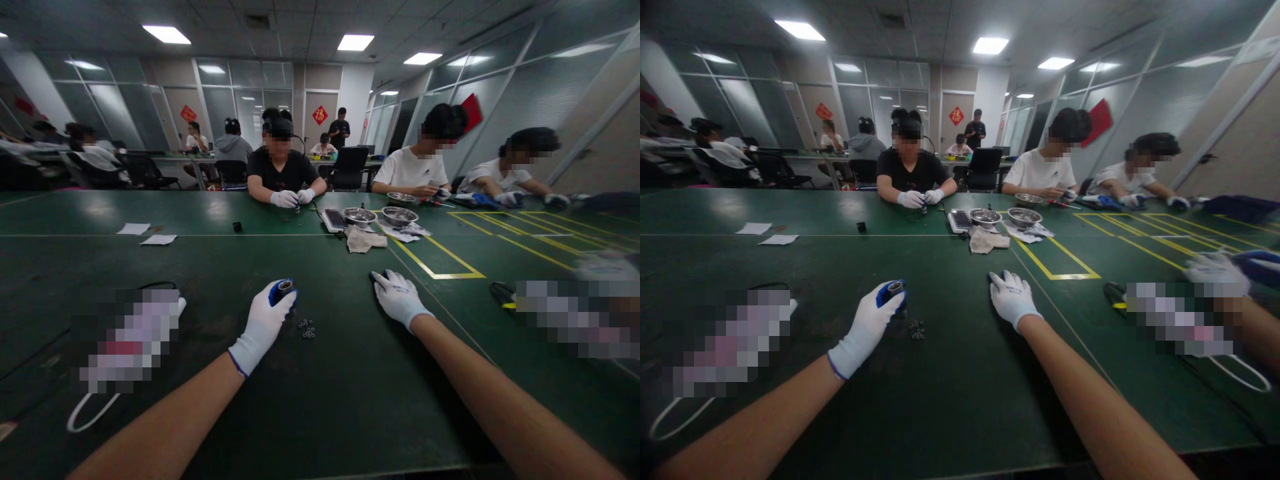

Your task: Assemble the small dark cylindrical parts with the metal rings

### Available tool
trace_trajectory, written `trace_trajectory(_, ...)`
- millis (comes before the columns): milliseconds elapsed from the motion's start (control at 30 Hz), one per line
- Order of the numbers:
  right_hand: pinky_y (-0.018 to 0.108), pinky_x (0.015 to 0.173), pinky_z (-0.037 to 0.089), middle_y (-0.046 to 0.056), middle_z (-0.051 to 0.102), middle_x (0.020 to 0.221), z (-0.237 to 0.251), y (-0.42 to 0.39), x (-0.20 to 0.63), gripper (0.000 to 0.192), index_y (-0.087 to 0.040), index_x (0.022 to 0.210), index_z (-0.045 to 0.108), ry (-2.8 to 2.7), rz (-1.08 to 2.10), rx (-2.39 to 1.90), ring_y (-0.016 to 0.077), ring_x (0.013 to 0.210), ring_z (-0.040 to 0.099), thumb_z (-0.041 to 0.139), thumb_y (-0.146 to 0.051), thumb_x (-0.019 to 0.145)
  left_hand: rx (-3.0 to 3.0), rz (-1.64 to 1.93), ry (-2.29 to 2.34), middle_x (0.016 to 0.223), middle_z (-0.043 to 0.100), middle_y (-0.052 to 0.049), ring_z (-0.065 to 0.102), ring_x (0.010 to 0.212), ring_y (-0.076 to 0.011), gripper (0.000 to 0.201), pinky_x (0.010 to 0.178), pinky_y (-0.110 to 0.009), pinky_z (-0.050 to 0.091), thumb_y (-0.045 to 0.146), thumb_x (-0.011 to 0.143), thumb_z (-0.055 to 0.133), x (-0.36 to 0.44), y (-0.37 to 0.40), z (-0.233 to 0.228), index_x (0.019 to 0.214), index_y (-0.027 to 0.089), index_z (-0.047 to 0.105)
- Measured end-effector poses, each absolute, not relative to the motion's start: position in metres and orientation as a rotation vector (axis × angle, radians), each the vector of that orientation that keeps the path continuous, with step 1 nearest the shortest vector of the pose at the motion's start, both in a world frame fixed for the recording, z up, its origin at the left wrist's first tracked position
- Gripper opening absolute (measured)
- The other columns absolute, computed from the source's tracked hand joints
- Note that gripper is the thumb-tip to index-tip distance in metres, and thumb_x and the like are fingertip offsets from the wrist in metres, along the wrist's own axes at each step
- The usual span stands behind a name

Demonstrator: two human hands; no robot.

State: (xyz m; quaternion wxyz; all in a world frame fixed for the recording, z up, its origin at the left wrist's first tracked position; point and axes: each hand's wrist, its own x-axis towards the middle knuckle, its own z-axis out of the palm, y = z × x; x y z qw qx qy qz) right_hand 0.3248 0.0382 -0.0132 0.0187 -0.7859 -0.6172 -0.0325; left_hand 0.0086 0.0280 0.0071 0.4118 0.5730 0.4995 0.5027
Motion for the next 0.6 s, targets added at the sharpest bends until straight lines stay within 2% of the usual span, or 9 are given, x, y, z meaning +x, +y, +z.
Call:
trace_trajectory(267,0.05,0.114,0.039,0.018,0.052,0.152,-0.018,0.039,0.393,0.058,-0.023,0.157,0.043,-1.698,-0.122,-2.609,0.0331,0.138,0.052,0.025,-0.036,0.104,1.446,1.235,1.282,0.106,0.079,-0.009,0.073,0.106,-0.0289,0.037,0.103,-0.046,0.053,0.034,0.073,0.074,0.008,0.023,0.015,0.105,0.016,0.075)
trace_trajectory(367,0.049,0.113,0.04,0.017,0.054,0.151,-0.023,0.041,0.42,0.059,-0.024,0.156,0.045,-1.613,-0.12,-2.654,0.0329,0.137,0.053,0.022,-0.038,0.104,1.425,1.213,1.282,0.106,0.079,-0.009,0.073,0.105,-0.0293,0.039,0.102,-0.047,0.054,0.035,0.073,0.075,0.008,0.021,0.018,0.107,0.017,0.075)
trace_trajectory(600,0.059,0.11,0.042,0.016,0.057,0.149,-0.032,0.047,0.466,0.06,-0.027,0.152,0.051,-1.591,-0.161,-2.648,0.038,0.134,0.055,0.032,-0.043,0.097,1.385,1.189,1.272,0.105,0.079,-0.01,0.074,0.102,-0.0294,0.041,0.098,-0.046,0.057,0.036,0.073,0.075,0.008,0.02,0.02,0.109,0.015,0.074)
